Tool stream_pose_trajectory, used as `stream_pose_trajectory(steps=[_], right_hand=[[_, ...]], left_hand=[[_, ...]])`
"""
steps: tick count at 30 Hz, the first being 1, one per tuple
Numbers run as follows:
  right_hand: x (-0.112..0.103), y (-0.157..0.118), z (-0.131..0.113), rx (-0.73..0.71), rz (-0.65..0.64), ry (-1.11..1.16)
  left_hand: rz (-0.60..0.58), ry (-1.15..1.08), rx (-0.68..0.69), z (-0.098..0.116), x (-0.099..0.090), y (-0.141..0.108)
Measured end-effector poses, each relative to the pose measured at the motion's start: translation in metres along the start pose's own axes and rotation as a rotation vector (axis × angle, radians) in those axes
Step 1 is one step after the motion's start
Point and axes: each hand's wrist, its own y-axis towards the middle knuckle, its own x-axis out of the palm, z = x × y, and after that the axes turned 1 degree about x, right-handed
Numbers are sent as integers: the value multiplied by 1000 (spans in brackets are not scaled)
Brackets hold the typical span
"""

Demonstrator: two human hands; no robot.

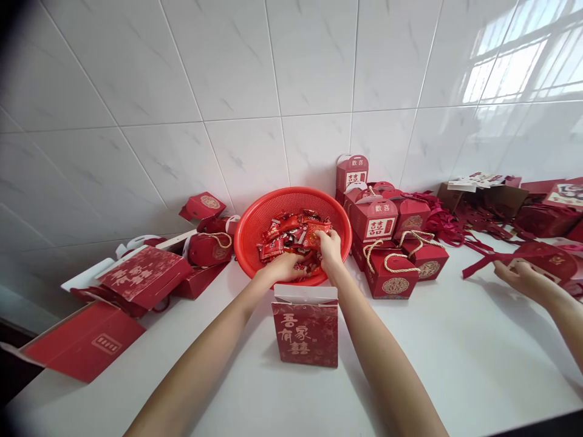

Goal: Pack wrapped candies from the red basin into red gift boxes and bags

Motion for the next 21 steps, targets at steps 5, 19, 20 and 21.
stream_pose_trajectory(steps=[5, 19, 20, 21], right_hand=[[1, -2, 1, 4, -14, 9], [-1, 4, 6, -71, 8, 58], [-1, 4, 7, -77, 8, 59], [-1, 4, 7, -83, 7, 62]], left_hand=[[-55, 64, 9, -1, -2, 0], [23, -27, 39, -3, -1, 3], [26, -32, 42, -3, 0, 3], [27, -38, 45, -4, 1, 2]])
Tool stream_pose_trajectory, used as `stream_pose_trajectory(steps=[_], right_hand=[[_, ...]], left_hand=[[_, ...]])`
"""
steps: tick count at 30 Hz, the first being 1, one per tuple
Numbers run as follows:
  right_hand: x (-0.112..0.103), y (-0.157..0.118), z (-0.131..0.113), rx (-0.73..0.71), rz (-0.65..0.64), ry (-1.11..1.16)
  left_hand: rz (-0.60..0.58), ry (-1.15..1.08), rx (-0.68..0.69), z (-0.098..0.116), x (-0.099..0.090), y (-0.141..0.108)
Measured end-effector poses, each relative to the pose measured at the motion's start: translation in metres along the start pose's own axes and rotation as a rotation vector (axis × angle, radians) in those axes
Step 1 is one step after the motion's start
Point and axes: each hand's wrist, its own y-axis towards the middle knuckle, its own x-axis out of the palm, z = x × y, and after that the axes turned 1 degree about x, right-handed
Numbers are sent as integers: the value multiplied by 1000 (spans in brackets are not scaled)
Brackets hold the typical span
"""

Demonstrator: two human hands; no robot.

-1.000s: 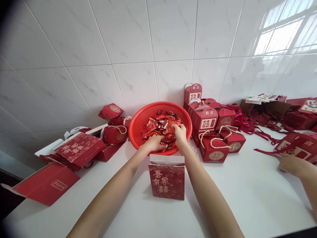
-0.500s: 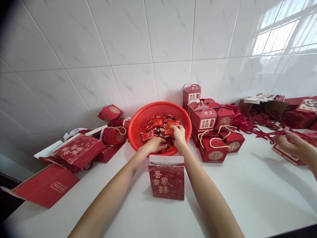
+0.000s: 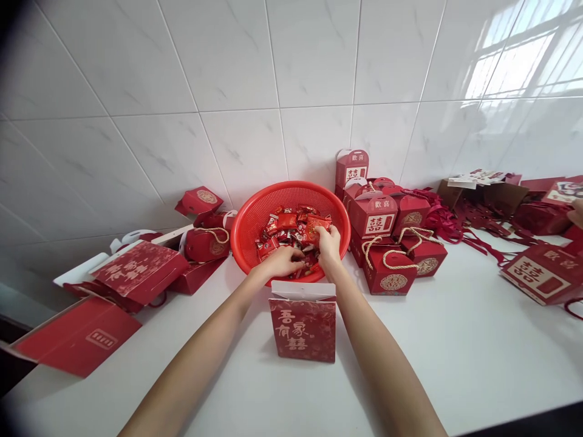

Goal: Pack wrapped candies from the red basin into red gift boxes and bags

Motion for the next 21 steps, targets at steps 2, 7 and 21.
stream_pose_trajectory(steps=[2, 7, 21], right_hand=[[0, 0, 1, -13, -3, 5], [-1, 2, 2, -40, -12, 5], [-3, 3, 10, -71, 2, 15]], left_hand=[[2, -13, 5, -1, 1, -1], [29, -45, 10, -1, 1, -2], [278, -129, -71, -7, 14, 8]])
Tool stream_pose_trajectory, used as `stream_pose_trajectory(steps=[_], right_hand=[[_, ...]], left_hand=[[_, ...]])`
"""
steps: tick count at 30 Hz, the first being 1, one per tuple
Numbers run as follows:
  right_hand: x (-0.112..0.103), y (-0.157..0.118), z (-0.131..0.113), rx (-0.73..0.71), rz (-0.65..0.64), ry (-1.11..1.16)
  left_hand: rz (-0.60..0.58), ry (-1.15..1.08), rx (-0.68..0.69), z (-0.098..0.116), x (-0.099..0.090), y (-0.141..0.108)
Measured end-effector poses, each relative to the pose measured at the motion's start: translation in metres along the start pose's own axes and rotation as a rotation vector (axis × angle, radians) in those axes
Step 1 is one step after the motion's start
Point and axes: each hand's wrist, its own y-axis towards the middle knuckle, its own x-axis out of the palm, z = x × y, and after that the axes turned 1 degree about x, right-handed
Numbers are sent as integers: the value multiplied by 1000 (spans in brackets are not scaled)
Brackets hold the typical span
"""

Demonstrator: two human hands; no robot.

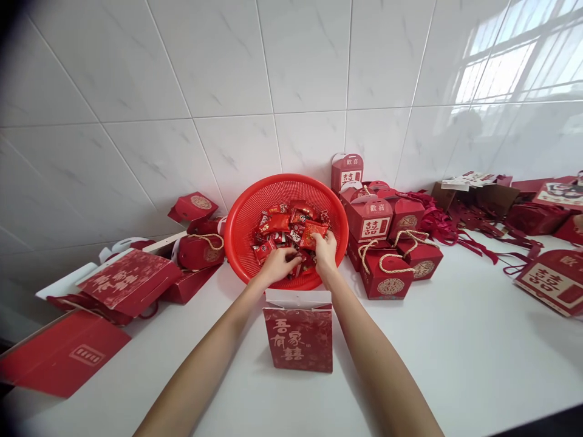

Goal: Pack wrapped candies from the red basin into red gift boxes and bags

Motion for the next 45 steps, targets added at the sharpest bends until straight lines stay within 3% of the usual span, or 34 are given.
stream_pose_trajectory(steps=[11, 17, 26, 29, 36, 40, 45], right_hand=[[-12, 3, 9, -16, -68, 35], [-16, 5, 13, -1, -96, 60], [-21, 1, 6, 77, -149, 75], [-21, -3, 2, 79, -172, 85], [-26, -20, -4, 49, -224, 46], [-43, -38, -4, 21, -215, -2], [-67, -62, 2, 32, -291, -181]], left_hand=[[44, -68, -5, -4, 15, 0], [71, -163, 59, -9, 26, -2], [504, -149, 288, -12, 35, -9], [586, -166, 364, -18, 40, -8], [463, -171, 309, -24, 41, -9], [367, -175, 261, -23, 38, -12], [333, -174, 237, -17, 36, -14]])
